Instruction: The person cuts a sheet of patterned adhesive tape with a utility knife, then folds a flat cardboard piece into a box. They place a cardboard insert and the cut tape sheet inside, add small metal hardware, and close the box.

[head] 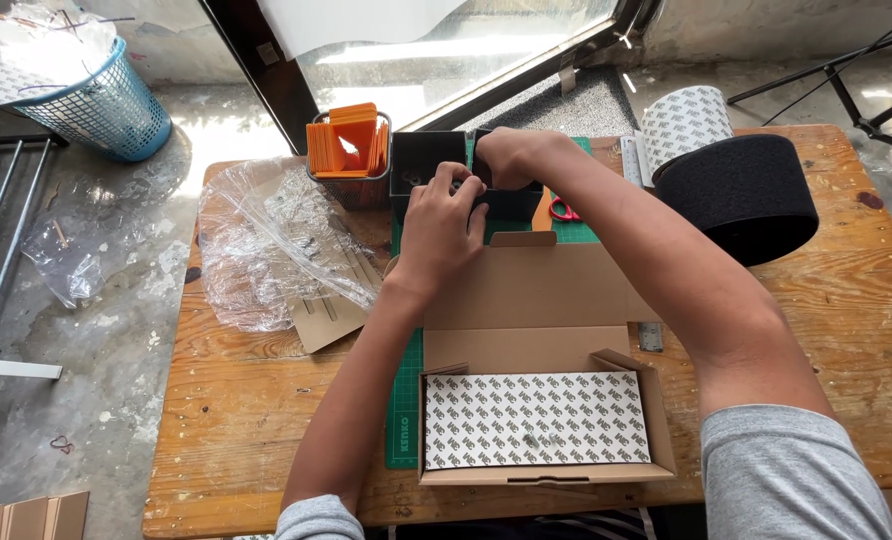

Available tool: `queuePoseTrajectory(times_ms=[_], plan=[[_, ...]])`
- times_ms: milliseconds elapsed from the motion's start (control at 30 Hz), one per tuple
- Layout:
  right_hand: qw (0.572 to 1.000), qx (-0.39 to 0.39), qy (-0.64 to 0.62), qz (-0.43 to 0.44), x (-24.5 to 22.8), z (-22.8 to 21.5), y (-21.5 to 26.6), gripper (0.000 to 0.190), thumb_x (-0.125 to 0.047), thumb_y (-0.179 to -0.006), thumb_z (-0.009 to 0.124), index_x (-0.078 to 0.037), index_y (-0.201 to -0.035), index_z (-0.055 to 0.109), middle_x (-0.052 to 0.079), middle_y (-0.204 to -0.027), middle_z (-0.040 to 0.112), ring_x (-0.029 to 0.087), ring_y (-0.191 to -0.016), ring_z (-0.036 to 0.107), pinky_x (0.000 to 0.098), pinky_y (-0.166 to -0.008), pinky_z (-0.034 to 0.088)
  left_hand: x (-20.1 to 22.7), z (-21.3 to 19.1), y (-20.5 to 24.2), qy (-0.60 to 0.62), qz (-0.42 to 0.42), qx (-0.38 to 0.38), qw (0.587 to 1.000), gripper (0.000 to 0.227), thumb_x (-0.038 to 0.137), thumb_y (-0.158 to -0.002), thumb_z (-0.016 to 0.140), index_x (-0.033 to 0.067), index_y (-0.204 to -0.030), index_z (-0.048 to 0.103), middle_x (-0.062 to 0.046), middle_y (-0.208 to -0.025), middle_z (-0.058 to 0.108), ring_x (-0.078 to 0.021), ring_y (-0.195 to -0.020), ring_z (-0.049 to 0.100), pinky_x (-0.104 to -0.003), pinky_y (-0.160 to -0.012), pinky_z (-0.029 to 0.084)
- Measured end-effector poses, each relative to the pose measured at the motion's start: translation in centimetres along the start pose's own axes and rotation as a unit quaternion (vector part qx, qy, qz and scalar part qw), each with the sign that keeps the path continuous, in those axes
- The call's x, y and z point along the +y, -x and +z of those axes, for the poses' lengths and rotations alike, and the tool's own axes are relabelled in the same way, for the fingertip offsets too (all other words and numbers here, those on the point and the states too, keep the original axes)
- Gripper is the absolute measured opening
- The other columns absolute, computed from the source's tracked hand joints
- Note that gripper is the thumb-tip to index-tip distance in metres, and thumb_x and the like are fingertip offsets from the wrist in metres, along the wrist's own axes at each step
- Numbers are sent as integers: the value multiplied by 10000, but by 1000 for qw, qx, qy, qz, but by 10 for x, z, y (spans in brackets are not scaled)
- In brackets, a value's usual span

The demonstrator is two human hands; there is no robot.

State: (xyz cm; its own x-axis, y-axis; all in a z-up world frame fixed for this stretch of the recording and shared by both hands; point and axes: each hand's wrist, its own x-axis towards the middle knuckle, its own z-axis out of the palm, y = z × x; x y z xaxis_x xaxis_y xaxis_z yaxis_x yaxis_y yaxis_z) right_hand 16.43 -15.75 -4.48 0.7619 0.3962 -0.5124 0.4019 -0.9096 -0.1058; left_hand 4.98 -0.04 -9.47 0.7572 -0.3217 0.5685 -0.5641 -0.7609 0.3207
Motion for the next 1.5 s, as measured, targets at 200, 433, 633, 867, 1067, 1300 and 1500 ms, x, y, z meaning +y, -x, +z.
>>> queuePoseTrajectory(times_ms=[200,433,633,867,1067,1300,1500], plan=[[1000,13,-7,-14,2,2,2,290,-83,-751,680,-79,-1029,760,177,-1029,721,392,-1023,677,479,-824,577,1,-1,-1,2,-3,-2,1000,158,228,-926,662,161,-1066,634,-58,-1125,535,-265,-937,684,-412,-857,516],[997,57,-49,-36,-6,-15,35,216,-38,-749,668,-69,-921,795,211,-962,741,422,-979,687,489,-841,558,1,3,1,-8,3,15,1000,182,211,-905,672,164,-1071,614,-31,-1107,513,-247,-899,666,-393,-816,500],[954,194,-195,-121,14,-14,56,172,-91,-831,707,-96,-999,743,171,-855,737,368,-854,711,493,-737,552,7,9,1,-60,3,58,997,185,222,-920,687,182,-1065,580,-8,-1072,481,-206,-862,651,-352,-760,480],[861,296,-389,-142,24,-6,102,113,-28,-874,749,-34,-980,709,94,-913,739,154,-822,721,257,-746,600,10,5,-1,-23,19,81,996,212,135,-880,769,107,-1012,605,-96,-1059,551,-251,-920,589,-389,-748,440],[828,300,-457,-124,11,12,159,153,-58,-886,775,-54,-1023,708,74,-930,742,118,-877,719,216,-790,594,12,3,-1,-47,10,75,996,238,172,-851,780,118,-970,581,-72,-1035,538,-243,-903,575,-385,-751,421],[855,238,-427,-174,-43,36,243,113,49,-890,710,3,-993,698,122,-938,740,156,-849,727,210,-826,615,16,-21,-1,-38,47,33,998,283,232,-920,742,99,-1122,595,-120,-1084,534,-317,-1017,529,-499,-989,409],[921,130,-315,-188,-77,102,263,125,-49,-811,725,-119,-906,766,-22,-849,800,92,-766,733,247,-700,564,73,-101,30,79,86,39,992,218,110,-947,695,53,-1119,575,-134,-1109,587,-290,-1061,572,-482,-982,439]])
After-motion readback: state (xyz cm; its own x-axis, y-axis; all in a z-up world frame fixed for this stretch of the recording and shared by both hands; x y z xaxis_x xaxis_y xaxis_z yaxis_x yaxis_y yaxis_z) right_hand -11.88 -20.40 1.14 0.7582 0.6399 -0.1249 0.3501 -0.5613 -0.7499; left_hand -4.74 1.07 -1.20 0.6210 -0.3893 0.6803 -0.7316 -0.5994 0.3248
